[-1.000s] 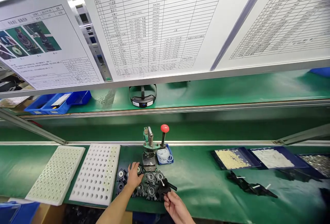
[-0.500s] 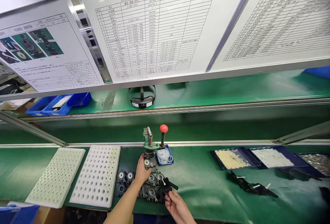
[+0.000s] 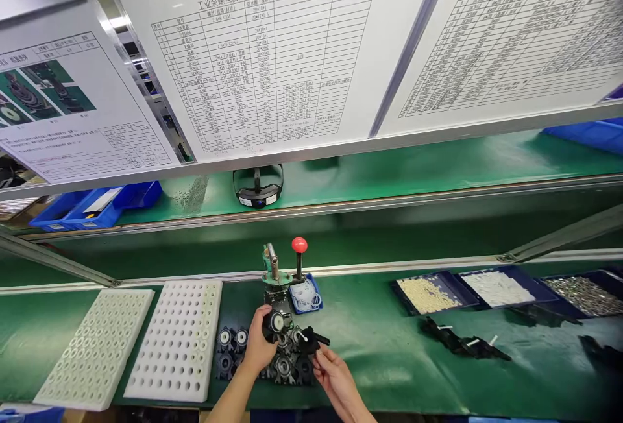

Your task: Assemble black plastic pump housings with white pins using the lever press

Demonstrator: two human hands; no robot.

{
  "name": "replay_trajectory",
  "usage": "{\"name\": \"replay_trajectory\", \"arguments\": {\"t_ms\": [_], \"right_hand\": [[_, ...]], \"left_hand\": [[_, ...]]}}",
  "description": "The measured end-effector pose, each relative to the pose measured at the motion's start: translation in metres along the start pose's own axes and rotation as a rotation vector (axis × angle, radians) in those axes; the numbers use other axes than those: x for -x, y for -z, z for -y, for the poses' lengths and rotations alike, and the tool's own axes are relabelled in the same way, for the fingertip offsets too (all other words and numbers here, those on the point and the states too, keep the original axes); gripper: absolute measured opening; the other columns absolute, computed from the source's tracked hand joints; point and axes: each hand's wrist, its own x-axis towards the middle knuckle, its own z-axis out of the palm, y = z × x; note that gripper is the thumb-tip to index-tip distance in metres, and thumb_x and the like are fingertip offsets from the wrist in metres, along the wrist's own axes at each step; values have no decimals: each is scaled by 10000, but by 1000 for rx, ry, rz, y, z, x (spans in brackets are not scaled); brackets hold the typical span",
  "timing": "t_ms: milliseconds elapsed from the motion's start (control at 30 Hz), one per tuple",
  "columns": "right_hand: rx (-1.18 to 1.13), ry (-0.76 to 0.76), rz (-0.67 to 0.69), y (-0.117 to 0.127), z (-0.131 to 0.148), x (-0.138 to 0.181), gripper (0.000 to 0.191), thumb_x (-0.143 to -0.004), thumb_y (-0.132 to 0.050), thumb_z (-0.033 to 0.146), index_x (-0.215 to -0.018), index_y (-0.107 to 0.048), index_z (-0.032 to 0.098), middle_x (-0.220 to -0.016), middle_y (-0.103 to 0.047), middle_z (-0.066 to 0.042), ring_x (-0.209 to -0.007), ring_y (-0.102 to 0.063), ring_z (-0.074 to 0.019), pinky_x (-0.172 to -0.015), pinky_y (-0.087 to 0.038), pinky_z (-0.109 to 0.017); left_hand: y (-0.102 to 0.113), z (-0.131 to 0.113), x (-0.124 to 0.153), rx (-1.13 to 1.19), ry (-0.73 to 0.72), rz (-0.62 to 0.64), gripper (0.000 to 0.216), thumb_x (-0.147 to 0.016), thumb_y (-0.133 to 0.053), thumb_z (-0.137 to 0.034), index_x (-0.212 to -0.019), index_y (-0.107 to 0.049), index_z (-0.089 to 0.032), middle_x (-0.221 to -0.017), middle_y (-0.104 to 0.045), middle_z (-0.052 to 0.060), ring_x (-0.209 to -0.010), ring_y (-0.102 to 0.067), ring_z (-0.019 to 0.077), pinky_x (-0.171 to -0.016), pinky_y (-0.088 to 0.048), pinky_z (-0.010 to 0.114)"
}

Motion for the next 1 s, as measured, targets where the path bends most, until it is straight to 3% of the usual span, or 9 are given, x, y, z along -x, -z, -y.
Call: {"name": "replay_trajectory", "arguments": {"t_ms": [133,267,467,667,900,1000], "right_hand": [[77,35,23,-18,2,2,619,-495,-1063,551,-918,-818,171,-645,-586,3,-558,-459,-91,-511,-393,-191],[148,49,82,-37,3,6,621,-568,-1028,595,-960,-826,158,-648,-590,-3,-569,-468,-109,-535,-404,-219],[234,98,92,-54,13,10,661,-591,-1005,637,-1005,-840,147,-714,-681,-39,-585,-466,-111,-555,-377,-224],[322,130,60,-58,22,19,709,-580,-963,706,-983,-840,136,-798,-764,-105,-614,-562,-169,-567,-409,-262],[414,219,67,-64,35,33,660,-713,-902,707,-1038,-834,137,-914,-792,-131,-818,-678,-249,-702,-486,-290],[463,283,73,-67,43,38,644,-755,-875,709,-1048,-830,137,-927,-789,-130,-859,-678,-260,-751,-497,-303]], "left_hand": [[27,-51,6,-68,-113,-16,642,-730,-612,-25,-1330,-527,-237,-1450,-542,131,-1394,-537,298,-1194,-414,533],[45,-79,3,-100,-126,-29,627,-743,-608,-13,-1318,-509,-243,-1442,-536,133,-1390,-537,300,-1187,-430,546],[56,-91,5,-166,-151,6,601,-795,-628,-30,-1343,-513,-249,-1465,-532,142,-1404,-539,306,-1174,-468,538],[58,-97,10,-272,-241,26,739,-734,-508,91,-1389,-534,-250,-1500,-531,132,-1448,-502,289,-1219,-442,549],[56,-101,12,-316,-257,20,888,-590,-422,112,-1390,-572,-243,-1502,-544,117,-1462,-495,293,-1229,-437,573],[54,-107,13,-297,-243,-11,825,-645,-456,92,-1387,-578,-248,-1495,-551,119,-1447,-511,300,-1219,-444,569]]}}
